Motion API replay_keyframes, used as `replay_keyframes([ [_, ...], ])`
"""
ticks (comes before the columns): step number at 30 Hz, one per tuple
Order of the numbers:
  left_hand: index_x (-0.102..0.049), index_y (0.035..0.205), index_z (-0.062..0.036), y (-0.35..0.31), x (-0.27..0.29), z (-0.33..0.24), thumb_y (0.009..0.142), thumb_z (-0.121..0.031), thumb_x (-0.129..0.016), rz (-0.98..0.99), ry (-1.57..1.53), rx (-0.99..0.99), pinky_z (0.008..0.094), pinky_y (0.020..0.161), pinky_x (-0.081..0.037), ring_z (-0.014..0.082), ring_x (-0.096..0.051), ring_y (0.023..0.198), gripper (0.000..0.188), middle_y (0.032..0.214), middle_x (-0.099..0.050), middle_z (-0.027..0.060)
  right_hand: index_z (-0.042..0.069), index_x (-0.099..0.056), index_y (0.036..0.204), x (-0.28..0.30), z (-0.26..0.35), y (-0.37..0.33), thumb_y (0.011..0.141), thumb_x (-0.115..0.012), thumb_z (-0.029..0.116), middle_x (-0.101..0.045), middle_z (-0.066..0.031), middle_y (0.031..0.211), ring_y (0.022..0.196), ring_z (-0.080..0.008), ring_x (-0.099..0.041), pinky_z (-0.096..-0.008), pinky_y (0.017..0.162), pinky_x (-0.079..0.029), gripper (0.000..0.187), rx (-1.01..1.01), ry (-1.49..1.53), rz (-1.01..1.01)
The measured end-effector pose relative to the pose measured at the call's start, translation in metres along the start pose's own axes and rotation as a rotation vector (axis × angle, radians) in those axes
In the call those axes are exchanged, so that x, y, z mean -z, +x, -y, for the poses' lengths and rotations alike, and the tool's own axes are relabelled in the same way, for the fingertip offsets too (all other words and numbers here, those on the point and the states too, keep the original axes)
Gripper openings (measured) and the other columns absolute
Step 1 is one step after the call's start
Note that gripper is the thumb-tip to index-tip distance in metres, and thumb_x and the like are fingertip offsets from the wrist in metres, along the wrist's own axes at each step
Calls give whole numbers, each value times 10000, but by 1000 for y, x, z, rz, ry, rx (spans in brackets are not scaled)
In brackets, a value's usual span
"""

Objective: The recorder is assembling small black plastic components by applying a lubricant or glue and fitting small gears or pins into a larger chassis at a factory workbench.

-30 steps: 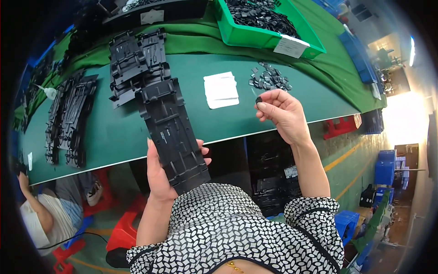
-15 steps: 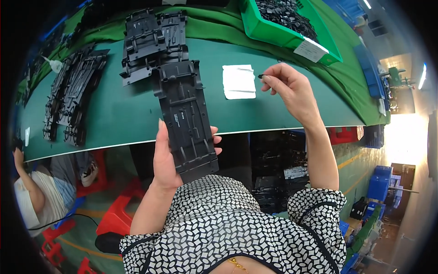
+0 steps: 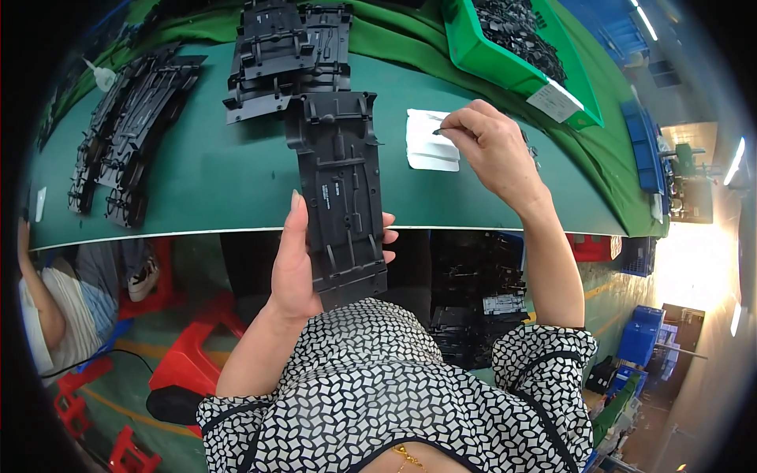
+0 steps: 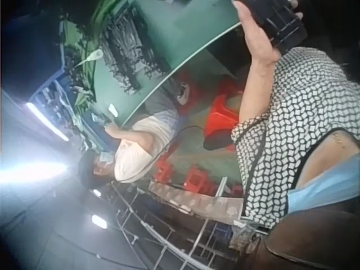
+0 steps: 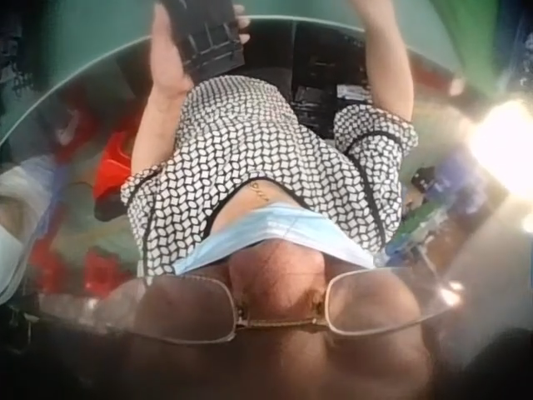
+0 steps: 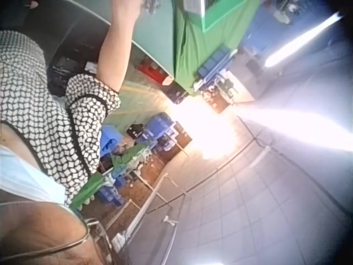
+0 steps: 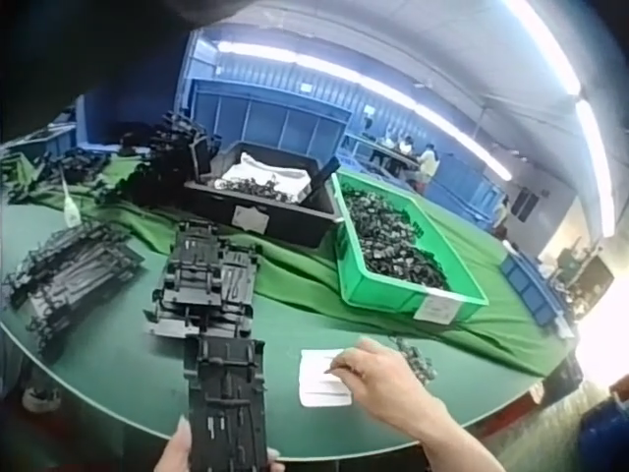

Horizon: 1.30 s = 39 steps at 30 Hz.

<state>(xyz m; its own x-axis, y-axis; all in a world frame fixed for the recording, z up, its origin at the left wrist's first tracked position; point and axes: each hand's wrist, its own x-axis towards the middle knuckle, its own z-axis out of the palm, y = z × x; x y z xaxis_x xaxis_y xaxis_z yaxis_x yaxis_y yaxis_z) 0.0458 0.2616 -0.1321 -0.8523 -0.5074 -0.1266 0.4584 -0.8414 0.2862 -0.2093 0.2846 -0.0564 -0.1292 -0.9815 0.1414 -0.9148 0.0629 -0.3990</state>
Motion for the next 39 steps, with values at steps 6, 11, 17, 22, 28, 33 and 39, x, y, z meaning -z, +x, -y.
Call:
replay_keyframes([
  [6,-462,1299,30,1,2,1,970,-612,-195,6,31,-13,431,901,-525,286,-608,1053,769,1182,-587,210,-11,-666,936,-10,0,3,878,-590,89,-584,-151,916,832,-342,-598,-423,760,-488,139,20,-88,16],
  [11,-457,1309,19,1,3,1,970,-612,-211,18,13,-9,433,907,-521,286,-607,1058,757,1184,-587,209,-22,-665,927,-9,3,6,879,-587,91,-578,-155,895,847,-346,-594,-425,770,-487,146,32,-133,43],
  [17,-451,1315,14,1,2,1,969,-613,-220,34,12,-11,431,909,-520,283,-608,1062,753,1193,-584,206,-15,-658,905,-11,0,9,868,-596,90,-571,-148,869,814,-338,-588,-418,738,-480,127,112,-226,36],
  [22,-450,1318,12,1,3,1,970,-611,-217,22,0,-9,425,909,-519,280,-607,1055,751,1191,-584,203,9,-664,895,-14,-2,8,852,-622,95,-564,-129,859,774,-316,-582,-399,707,-472,104,139,-238,24],
  [28,-452,1318,8,1,1,2,972,-607,-216,4,24,-1,421,904,-519,274,-608,1046,744,1183,-588,200,89,-731,902,-15,-7,-3,787,-734,187,-525,-74,882,875,-221,-533,-331,745,-448,152,-172,158,-167],
  [33,-455,1314,7,1,2,2,977,-599,-215,8,36,-14,421,900,-523,274,-609,1044,733,1177,-590,199,94,-735,890,-31,-15,-10,777,-746,185,-507,-66,898,918,-223,-503,-332,783,-431,146,-188,214,-243],
  [39,-459,1309,6,2,0,1,979,-594,-214,13,58,-27,424,890,-530,276,-614,1038,727,1169,-593,200,108,-740,876,-39,-22,-14,770,-752,188,-491,-59,891,941,-235,-480,-350,817,-409,133,-188,174,-287],
])
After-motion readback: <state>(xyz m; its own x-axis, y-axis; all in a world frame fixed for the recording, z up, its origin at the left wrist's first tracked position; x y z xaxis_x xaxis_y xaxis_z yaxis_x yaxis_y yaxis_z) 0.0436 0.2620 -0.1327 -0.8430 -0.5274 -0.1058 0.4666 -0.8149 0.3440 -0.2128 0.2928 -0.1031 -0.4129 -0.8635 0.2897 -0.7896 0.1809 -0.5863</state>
